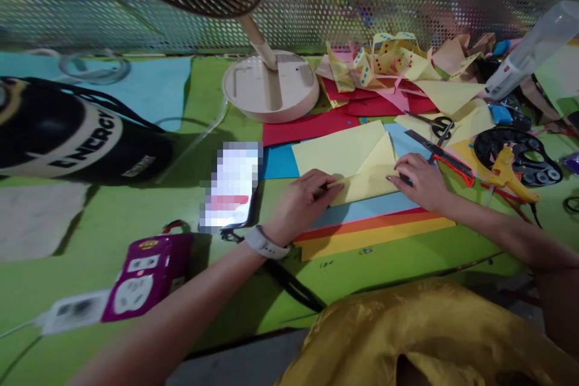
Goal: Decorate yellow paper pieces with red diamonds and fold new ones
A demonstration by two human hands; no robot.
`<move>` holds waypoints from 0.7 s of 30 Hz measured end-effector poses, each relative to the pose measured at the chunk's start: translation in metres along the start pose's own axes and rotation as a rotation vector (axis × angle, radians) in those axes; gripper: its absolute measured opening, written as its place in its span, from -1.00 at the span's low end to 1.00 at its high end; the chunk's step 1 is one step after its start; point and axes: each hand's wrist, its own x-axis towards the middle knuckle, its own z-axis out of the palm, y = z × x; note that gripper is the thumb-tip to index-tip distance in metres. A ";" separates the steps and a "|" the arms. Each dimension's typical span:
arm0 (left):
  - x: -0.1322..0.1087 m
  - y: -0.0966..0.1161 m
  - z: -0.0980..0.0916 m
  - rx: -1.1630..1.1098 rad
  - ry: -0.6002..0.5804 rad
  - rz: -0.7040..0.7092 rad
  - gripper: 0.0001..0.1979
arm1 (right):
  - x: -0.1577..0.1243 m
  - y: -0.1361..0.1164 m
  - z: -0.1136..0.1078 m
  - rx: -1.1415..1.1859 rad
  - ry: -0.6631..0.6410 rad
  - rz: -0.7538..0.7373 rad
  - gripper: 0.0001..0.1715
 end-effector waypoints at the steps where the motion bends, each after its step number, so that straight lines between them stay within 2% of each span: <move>1: 0.001 0.000 0.000 0.006 -0.001 0.002 -0.79 | 0.000 0.000 0.001 -0.024 0.002 -0.003 -0.70; 7: 0.003 -0.003 0.010 0.106 0.071 0.083 -0.79 | 0.001 0.001 0.004 -0.066 0.030 0.011 -0.68; 10: 0.002 -0.003 0.012 0.171 0.096 0.077 -0.80 | 0.001 0.000 0.004 -0.077 0.032 0.003 -0.69; 12: -0.001 0.001 0.010 0.268 0.134 0.081 -0.77 | 0.000 -0.001 0.004 -0.089 0.030 0.005 -0.69; 14: -0.008 0.010 0.008 0.410 0.175 0.165 -0.69 | 0.000 -0.002 0.004 -0.106 0.024 0.010 -0.69; 15: -0.012 0.016 0.009 0.467 0.164 0.241 -0.65 | 0.001 -0.002 0.004 -0.116 0.020 0.014 -0.69; 17: -0.022 0.026 0.013 0.489 0.039 0.422 -0.53 | 0.001 -0.002 0.004 -0.132 0.016 0.016 -0.69; 18: -0.026 0.029 0.017 0.488 -0.028 0.470 -0.46 | 0.001 -0.002 0.004 -0.135 0.018 0.015 -0.69; 21: -0.035 0.030 0.029 0.511 -0.129 0.468 -0.23 | 0.001 -0.001 0.005 -0.137 0.034 0.005 -0.71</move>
